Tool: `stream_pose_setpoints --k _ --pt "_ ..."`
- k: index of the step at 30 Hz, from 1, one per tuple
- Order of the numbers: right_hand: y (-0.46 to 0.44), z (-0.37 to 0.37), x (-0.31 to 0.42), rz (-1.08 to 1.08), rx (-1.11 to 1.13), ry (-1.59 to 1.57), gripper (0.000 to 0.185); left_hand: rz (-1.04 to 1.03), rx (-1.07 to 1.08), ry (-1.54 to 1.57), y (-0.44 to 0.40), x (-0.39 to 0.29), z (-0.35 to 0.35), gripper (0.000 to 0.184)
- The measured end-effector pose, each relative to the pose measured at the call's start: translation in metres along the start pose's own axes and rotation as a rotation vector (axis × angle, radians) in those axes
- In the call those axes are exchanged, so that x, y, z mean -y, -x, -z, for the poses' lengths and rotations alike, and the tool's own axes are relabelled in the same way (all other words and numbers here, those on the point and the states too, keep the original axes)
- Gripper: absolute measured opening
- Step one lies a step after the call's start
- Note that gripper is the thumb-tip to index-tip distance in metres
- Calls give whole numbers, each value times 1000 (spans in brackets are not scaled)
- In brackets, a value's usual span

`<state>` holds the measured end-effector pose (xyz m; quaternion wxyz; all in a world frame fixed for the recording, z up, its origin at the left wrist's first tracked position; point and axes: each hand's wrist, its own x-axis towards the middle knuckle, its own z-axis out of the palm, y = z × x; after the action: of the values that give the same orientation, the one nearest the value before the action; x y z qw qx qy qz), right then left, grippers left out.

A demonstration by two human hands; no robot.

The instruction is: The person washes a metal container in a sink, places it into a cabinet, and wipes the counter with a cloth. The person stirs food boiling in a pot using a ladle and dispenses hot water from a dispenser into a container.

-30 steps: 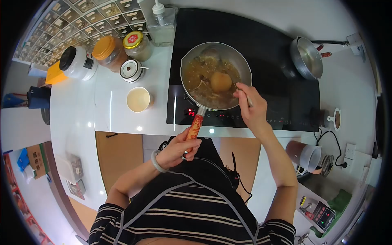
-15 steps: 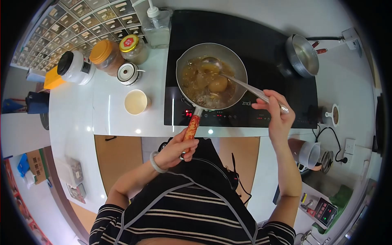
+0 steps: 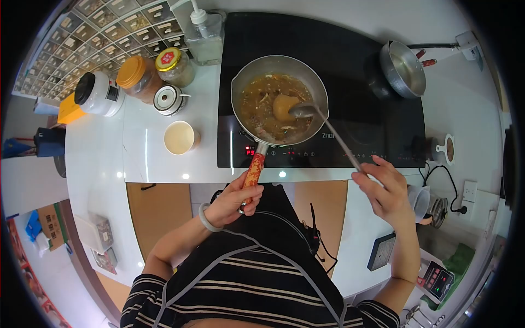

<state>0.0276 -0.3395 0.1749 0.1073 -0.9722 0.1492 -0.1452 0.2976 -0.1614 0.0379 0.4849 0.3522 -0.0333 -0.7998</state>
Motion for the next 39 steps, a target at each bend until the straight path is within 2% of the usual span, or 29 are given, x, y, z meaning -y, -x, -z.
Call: stream_pose_setpoints --k 5,9,16,19,22,25,28,32,35,39 --pt "4 -25 -5 81 162 34 48 3 -4 -4 0 0 -1 49" --pt "-6 -52 -14 136 108 147 43 3 -19 -8 1 0 -1 49" --pt "-28 -54 -33 141 80 306 45 -3 -11 9 0 1 -1 49" --pt "-31 -59 -35 115 113 267 43 -6 -8 11 0 1 0 49" --pt "-38 -43 -25 28 65 104 29 2 -20 19 1 1 0 49" --pt "-44 -24 -17 -411 88 -339 16 -1 -14 23 1 1 0 49" --pt "-43 -44 -27 -653 -153 -814 20 -9 -6 24 -1 1 0 49" --pt "-40 -91 -44 -907 -340 -1328 25 -10 -3 13 0 0 0 48" --pt "-41 -109 -30 -899 -429 -1353 27 5 -17 8 0 0 0 48" --pt "-44 -101 -25 -581 -474 -1053 22 12 -28 16 0 0 -1 47"
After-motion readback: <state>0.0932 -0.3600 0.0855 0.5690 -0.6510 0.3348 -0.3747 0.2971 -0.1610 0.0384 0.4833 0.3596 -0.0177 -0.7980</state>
